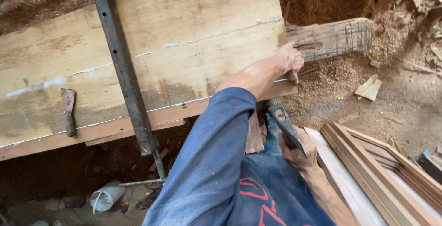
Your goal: The person applies glue to the edges of two wooden planks, aligns them, and secures them with a long metal clamp. They then insert small wooden shims under the clamp to ensure even pressure.
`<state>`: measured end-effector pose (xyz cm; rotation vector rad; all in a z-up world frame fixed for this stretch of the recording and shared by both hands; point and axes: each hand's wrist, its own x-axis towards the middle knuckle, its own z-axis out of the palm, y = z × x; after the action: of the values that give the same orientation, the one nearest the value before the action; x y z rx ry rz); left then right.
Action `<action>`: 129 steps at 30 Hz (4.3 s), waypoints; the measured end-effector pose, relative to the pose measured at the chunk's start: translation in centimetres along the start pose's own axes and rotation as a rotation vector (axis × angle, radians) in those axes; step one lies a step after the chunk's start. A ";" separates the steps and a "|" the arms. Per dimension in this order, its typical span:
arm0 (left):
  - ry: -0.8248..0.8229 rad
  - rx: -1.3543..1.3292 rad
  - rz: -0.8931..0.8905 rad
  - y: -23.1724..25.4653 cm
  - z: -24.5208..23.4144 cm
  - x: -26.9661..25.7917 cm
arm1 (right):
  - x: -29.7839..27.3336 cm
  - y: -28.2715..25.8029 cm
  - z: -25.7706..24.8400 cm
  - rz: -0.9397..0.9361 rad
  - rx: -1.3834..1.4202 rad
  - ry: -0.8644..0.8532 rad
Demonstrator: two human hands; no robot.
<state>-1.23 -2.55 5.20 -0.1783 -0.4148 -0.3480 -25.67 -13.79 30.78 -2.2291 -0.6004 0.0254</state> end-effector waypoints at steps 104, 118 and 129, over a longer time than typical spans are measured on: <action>2.152 2.205 0.299 10.0 40.7 -40.5 | -21.1 -6.1 20.6 0.695 0.031 -0.528; 2.142 2.228 0.264 11.1 40.2 -40.4 | -15.0 -13.2 28.1 0.625 0.216 -0.710; 2.047 2.136 0.296 10.3 39.3 -41.1 | -17.9 -17.9 35.6 0.807 0.919 -0.972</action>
<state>-46.96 28.42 22.21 2.0614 1.3980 0.4431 -56.35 13.83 16.57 -1.2852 -0.0494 1.5167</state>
